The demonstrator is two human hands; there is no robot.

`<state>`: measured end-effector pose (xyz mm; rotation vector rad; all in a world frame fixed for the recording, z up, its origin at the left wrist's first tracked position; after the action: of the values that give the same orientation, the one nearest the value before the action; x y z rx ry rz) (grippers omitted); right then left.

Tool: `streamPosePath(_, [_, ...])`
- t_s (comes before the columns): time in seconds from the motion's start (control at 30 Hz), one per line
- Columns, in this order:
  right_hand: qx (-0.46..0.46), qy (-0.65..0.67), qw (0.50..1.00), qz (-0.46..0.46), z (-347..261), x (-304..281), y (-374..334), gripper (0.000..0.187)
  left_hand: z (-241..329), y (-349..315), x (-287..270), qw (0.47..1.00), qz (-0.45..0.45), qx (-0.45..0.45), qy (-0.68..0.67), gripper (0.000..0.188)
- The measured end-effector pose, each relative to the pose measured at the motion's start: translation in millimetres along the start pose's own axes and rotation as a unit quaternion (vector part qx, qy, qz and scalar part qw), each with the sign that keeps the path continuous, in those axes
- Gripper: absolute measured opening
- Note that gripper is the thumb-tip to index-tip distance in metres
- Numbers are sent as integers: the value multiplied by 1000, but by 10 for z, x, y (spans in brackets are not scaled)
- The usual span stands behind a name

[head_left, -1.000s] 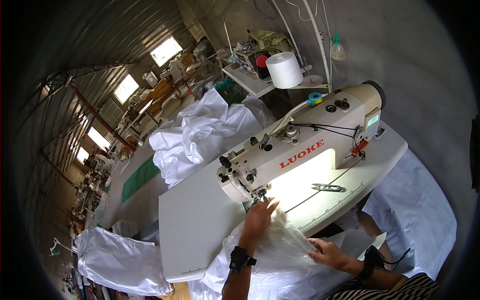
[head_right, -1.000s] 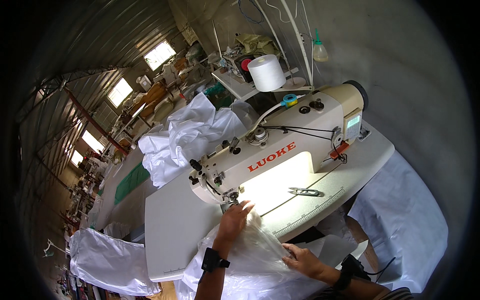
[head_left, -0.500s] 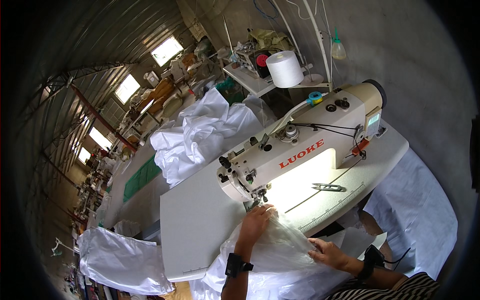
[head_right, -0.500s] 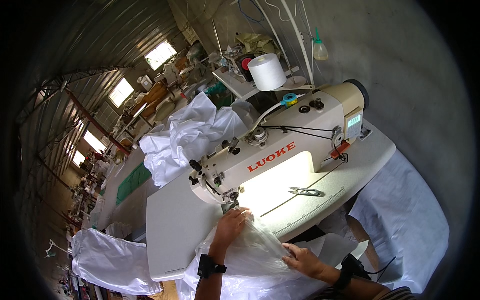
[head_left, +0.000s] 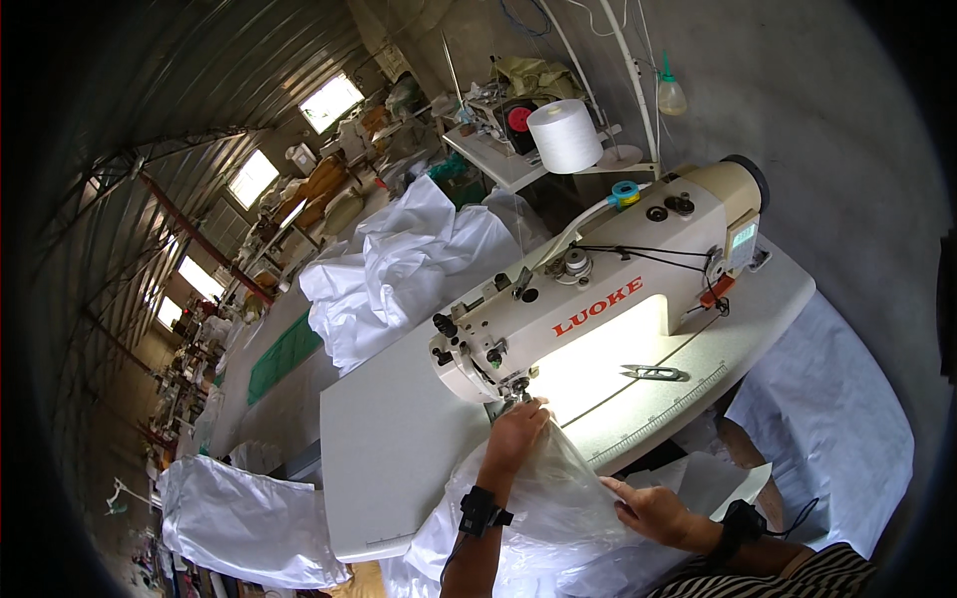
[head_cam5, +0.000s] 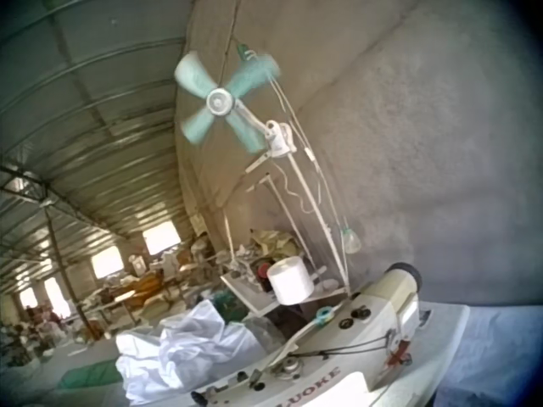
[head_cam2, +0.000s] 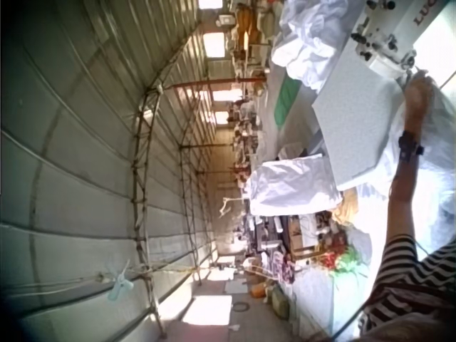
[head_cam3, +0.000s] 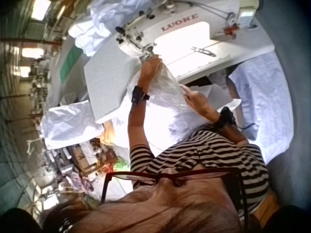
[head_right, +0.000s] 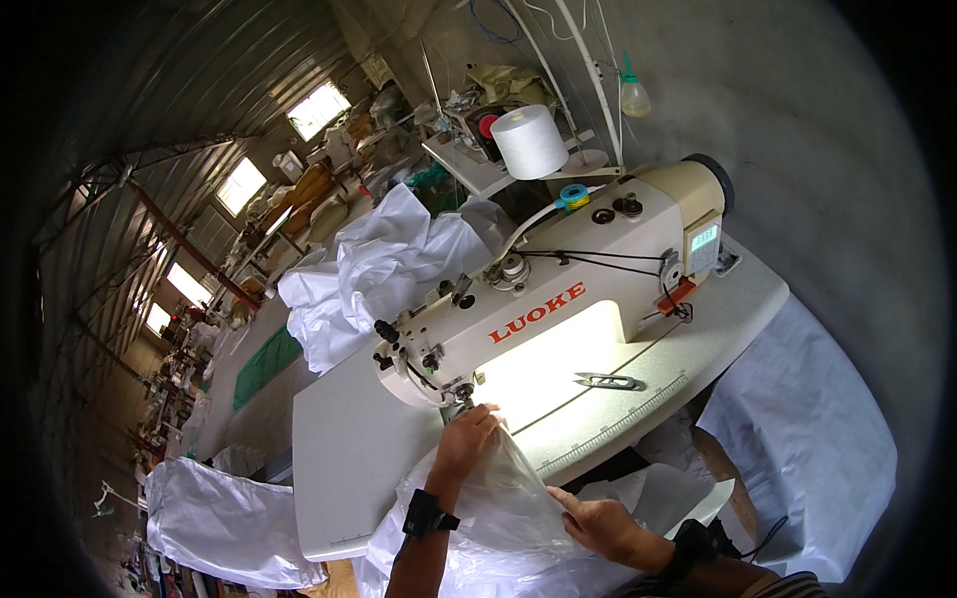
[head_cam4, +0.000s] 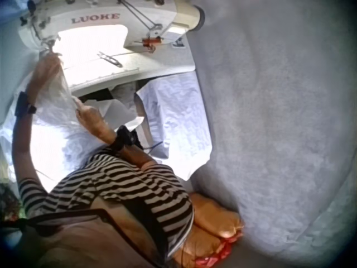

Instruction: The person is sewing large white plastic sheets together using an industrial sewing machine.

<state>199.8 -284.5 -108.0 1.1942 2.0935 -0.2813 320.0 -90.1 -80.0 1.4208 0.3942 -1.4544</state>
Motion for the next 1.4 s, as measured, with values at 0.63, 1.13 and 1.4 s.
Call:
streamPosePath(0.63, [-84,-210,966,-124,-193,393,133,57,264,-505,-10,979,6,-132,154,61])
streamPosePath(1.13, [-81,-260,959,-84,-321,542,454,55,-180,-441,-142,985,-9,-160,68,56])
streamPosePath(1.4, [-91,-332,935,-84,-412,730,558,55,94,-812,-162,944,-56,-266,186,53])
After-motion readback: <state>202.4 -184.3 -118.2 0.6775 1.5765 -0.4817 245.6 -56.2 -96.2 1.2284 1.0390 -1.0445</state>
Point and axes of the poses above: each hand's wrist, its own y-axis towards the middle knuckle, its own x-axis out of the palm, z = x × y, the point moved 8 cm from there along y, towards the middle knuckle, and after that the axes turned 1 degree about z, right-handed, at the moved point
